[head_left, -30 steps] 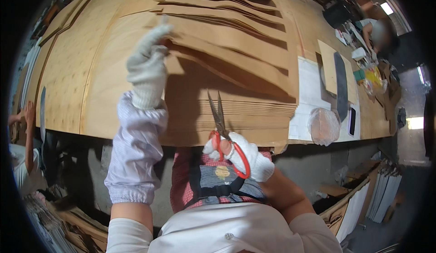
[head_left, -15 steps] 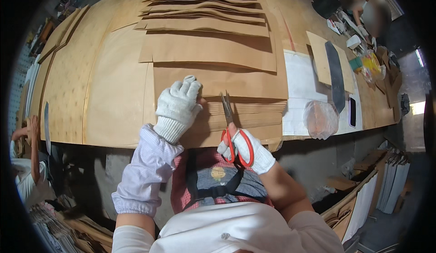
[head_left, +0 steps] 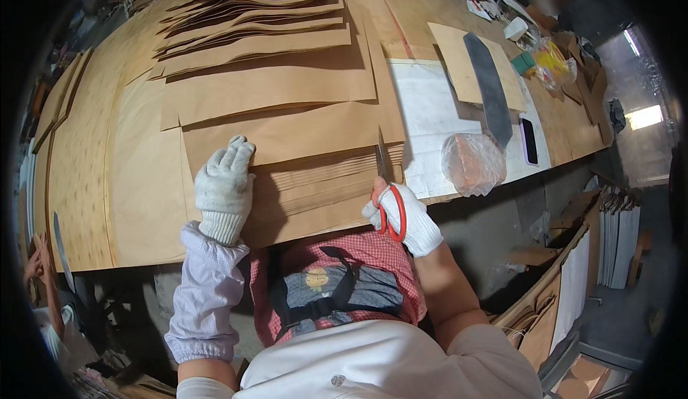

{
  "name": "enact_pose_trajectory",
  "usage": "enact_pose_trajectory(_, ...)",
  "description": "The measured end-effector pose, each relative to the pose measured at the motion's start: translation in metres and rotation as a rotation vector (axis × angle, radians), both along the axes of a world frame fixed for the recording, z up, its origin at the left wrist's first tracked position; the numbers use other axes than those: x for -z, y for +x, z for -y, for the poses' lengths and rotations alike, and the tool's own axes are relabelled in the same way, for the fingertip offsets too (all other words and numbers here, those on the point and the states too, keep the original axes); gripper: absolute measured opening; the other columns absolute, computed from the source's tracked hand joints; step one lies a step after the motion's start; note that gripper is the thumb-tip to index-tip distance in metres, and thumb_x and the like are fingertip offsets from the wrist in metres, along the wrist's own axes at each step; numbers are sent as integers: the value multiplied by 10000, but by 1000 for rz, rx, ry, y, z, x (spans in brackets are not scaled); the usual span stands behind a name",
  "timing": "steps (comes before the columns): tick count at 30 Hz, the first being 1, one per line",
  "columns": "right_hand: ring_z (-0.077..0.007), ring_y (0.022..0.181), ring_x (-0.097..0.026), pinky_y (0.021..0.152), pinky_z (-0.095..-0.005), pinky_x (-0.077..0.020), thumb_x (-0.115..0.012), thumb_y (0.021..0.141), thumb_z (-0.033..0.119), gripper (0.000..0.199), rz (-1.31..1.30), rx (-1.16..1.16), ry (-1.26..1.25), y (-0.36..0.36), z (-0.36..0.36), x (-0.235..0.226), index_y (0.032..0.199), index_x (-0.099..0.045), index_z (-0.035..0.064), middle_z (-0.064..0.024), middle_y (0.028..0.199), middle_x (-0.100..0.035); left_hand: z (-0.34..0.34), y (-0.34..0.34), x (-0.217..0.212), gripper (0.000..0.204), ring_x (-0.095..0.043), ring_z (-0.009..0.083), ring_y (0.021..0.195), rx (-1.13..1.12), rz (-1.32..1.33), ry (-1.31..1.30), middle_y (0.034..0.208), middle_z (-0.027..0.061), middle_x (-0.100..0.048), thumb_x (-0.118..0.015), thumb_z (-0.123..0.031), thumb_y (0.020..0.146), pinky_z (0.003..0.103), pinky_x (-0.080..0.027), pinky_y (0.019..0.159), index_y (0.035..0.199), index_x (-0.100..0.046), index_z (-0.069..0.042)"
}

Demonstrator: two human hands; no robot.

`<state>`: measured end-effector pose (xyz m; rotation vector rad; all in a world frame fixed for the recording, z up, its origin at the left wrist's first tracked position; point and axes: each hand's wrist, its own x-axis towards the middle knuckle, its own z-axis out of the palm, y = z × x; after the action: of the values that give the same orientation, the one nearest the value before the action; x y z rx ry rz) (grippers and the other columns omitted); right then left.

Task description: The person folds and stacks brown cardboard sheets on a wooden worktable, then uses red-handled scissors to cut the stacked sheets into strips. The person repeatedly aligns and cuts the stack, accumulating cut pieces on the table.

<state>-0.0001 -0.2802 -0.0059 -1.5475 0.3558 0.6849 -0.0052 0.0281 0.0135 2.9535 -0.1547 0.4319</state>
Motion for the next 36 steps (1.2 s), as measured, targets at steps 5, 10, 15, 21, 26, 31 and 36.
enact_pose_trajectory(5,-171,492,-535,450,-301,-447,-563,949,456,446,-23,113,91,-5,-3,3,814,-546,32,-93,661,-603,-2,-15,-13,669,-524,342,1194,-320,124,69,1313,159,-557,-716,-20,658,417,-430,1017,1295,-527,-101)
enact_pose_trajectory(10,-159,753,-592,713,-317,-481,-363,1028,459,499,52,-409,250,-8,-52,-16,913,-582,26,-85,879,-630,-65,-37,21,616,-520,371,1200,-171,196,-274,1300,198,-552,-651,17,692,428,-417,1028,1293,-529,-43)
enact_pose_trajectory(15,-181,623,-591,574,-306,-500,-408,978,565,535,-321,-493,512,-23,-157,13,830,-542,69,-120,773,-625,-70,-32,22,590,-537,364,1190,-118,218,-398,1299,187,-570,-642,25,655,421,-434,1017,1235,-593,-76)
enact_pose_trajectory(21,-169,506,-532,465,-291,-434,-572,939,483,451,-360,-430,367,-33,-216,-13,814,-526,52,-73,644,-562,-74,-32,13,566,-592,345,1094,-136,226,-118,1297,177,-573,-710,-13,618,405,-494,916,1169,-610,-95)
enact_pose_trajectory(26,-149,678,-581,627,-304,-482,-506,971,480,452,-131,-462,436,-40,-171,-25,947,-553,31,-99,821,-620,-61,-11,-11,558,-601,266,1117,-13,293,-627,1323,149,-574,-491,143,694,299,-496,881,1203,-616,-48)
enact_pose_trajectory(31,-165,876,-567,831,-313,-463,-425,997,490,493,173,-603,383,-35,-107,-25,1034,-558,17,-113,1026,-612,-81,27,-16,475,-533,247,1227,-183,608,-936,1349,177,-546,-404,92,853,303,-434,991,1305,-532,16)
enact_pose_trajectory(36,-187,698,-611,655,-304,-506,-296,978,615,642,-169,-306,526,-35,-75,-10,854,-555,40,-141,848,-650,-62,0,15,608,-523,342,1230,-322,544,-642,1273,229,-574,-572,30,788,400,-427,1031,1382,-446,10)
